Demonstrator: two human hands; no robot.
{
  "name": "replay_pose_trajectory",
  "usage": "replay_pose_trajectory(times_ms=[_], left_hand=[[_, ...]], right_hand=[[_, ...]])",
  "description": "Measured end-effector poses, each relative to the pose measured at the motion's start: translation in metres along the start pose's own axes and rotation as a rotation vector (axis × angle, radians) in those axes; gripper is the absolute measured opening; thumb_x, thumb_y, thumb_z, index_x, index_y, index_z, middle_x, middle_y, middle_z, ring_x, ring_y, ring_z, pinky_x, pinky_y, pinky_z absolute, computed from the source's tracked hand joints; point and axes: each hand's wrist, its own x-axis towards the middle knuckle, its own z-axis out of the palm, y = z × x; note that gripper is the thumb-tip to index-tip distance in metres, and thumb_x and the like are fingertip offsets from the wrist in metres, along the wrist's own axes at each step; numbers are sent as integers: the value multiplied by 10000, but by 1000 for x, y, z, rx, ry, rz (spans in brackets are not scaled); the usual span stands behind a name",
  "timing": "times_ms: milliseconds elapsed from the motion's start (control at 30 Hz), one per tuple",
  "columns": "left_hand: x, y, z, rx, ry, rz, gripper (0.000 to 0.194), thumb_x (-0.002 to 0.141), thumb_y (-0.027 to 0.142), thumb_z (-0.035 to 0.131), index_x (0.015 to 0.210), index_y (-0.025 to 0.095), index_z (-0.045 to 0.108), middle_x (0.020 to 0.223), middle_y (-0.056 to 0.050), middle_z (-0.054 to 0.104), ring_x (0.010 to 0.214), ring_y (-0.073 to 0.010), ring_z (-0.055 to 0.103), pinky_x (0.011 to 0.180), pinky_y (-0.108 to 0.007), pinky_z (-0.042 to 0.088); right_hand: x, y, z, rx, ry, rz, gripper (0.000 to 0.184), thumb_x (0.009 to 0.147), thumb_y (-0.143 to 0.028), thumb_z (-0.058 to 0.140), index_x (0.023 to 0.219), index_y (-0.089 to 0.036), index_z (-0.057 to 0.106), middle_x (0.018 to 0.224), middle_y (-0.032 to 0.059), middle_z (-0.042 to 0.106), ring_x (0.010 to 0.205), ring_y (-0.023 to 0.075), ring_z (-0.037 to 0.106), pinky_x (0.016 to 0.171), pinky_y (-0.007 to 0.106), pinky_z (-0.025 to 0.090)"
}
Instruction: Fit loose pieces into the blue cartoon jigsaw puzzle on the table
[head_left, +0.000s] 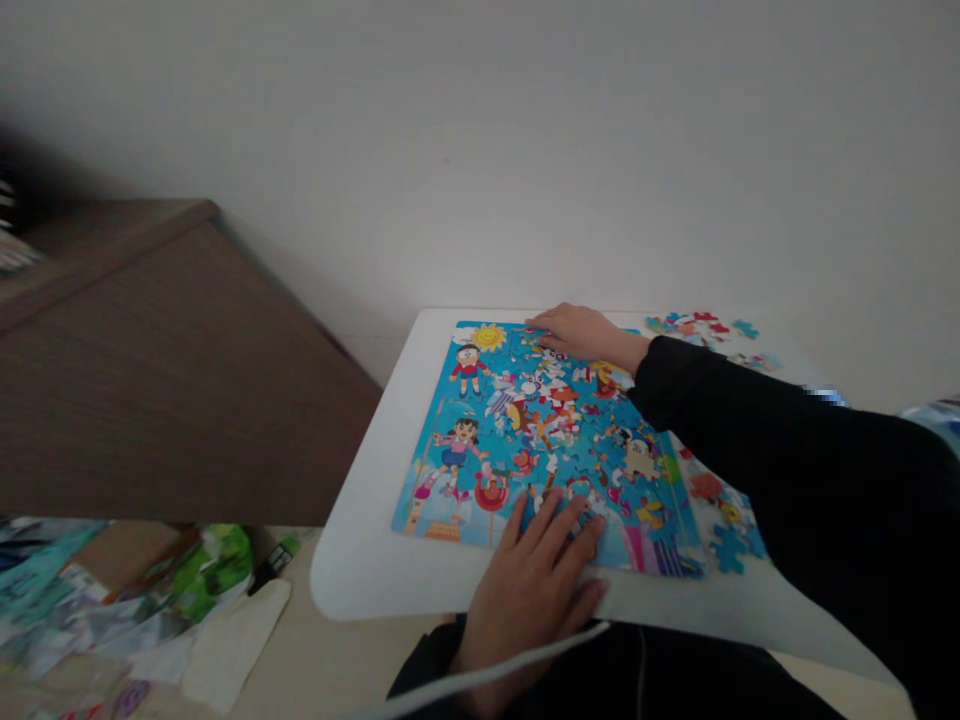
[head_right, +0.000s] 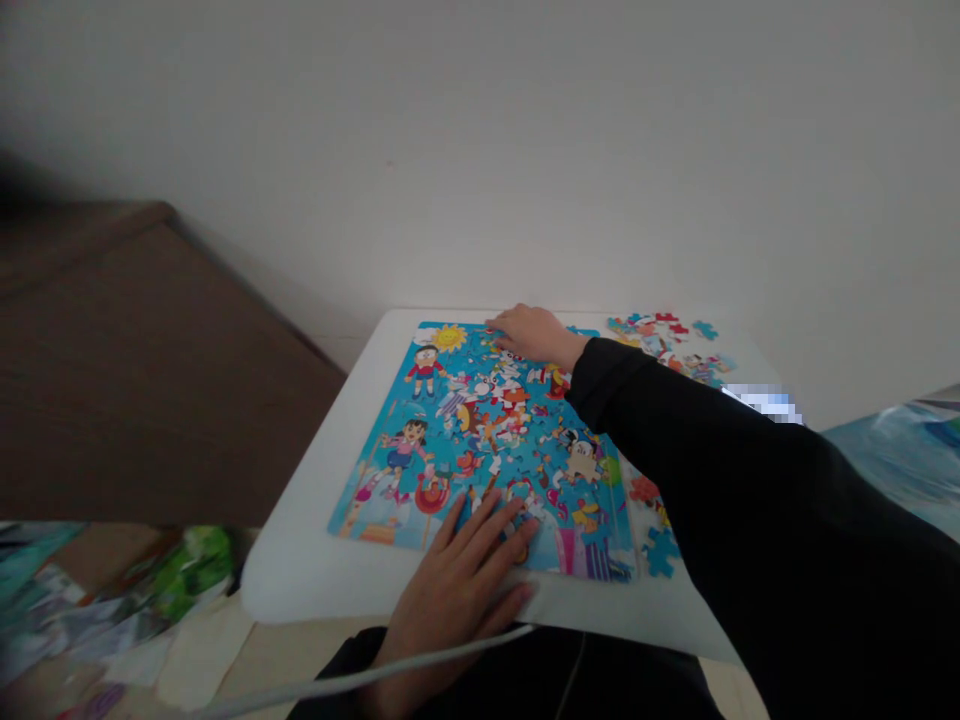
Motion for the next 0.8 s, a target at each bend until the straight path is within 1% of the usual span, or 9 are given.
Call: replay_pose_trajectory(times_ms=[100, 200, 300, 400, 500, 567, 700, 800], left_hand=[[0, 1, 0, -8, -6, -3, 468, 969, 443, 369, 1409, 283, 363, 1465, 14, 416, 1380, -215, 318, 1106, -450, 326], [1, 1, 0, -13, -12, -4, 466, 975, 440, 349, 1414, 285, 354, 1471, 25, 407, 1382, -215, 314, 1111, -455, 319], [1, 1, 1, -15, -20, -6, 468, 975, 433, 356, 1418, 285, 345, 1471, 26, 406, 1387, -213, 304, 1116, -456, 309], [0, 0, 2, -13, -19, -6, 476, 967, 434, 381, 1417, 283, 347, 1468, 17, 411, 1391, -214, 295, 1120, -452, 301], [-1, 0, 3, -12, -17, -4, 475, 965, 435, 386, 1414, 283, 348, 1463, 15, 417, 1394, -212, 288, 1119, -453, 304], [-1, 0, 4, -13, -16, -6, 469, 969, 436, 373, 1411, 282, 350, 1465, 16, 415, 1394, -215, 287, 1115, -457, 310], [0, 2, 4, -17, -20, -12, 466, 976, 444, 344, 1413, 280, 348, 1482, 17, 388, 1396, -222, 282, 1117, -470, 306], [1, 2, 3, -22, -23, -12, 470, 977, 456, 330, 1408, 273, 356, 1484, 12, 385, 1392, -226, 290, 1112, -476, 313]], right_hand=[[5, -2, 1, -9, -6, 82, 338, 912, -312, 461, 1169, -191, 644, 1111, 102, 683, 1021, 251, 612, 801, 353, 486], [4, -3, 0, -10, 2, 109, 324, 908, -317, 468, 1126, -185, 667, 1076, 98, 693, 1008, 247, 616, 772, 335, 481], [-2, 1, -3, 0, -4, 128, 321, 894, -330, 491, 1117, -195, 678, 1066, 93, 696, 1000, 245, 619, 764, 326, 472], [-15, 4, -10, 41, 0, 146, 318, 859, -357, 542, 1093, -208, 696, 1038, 86, 705, 965, 249, 629, 759, 331, 463], [-35, 0, -16, 134, 8, 93, 311, 846, -405, 552, 1049, -231, 711, 994, 56, 720, 888, 219, 647, 738, 316, 462], [-51, -12, -19, 198, -1, 17, 306, 849, -429, 547, 1029, -245, 713, 985, 40, 722, 874, 202, 649, 736, 305, 460], [-79, -42, -19, 239, -51, -88, 272, 857, -401, 554, 1027, -251, 703, 1002, 33, 715, 892, 192, 649, 714, 286, 462], [-91, -54, -18, 227, -52, -108, 247, 861, -365, 559, 1031, -250, 696, 1040, 37, 706, 902, 189, 651, 720, 282, 470]])
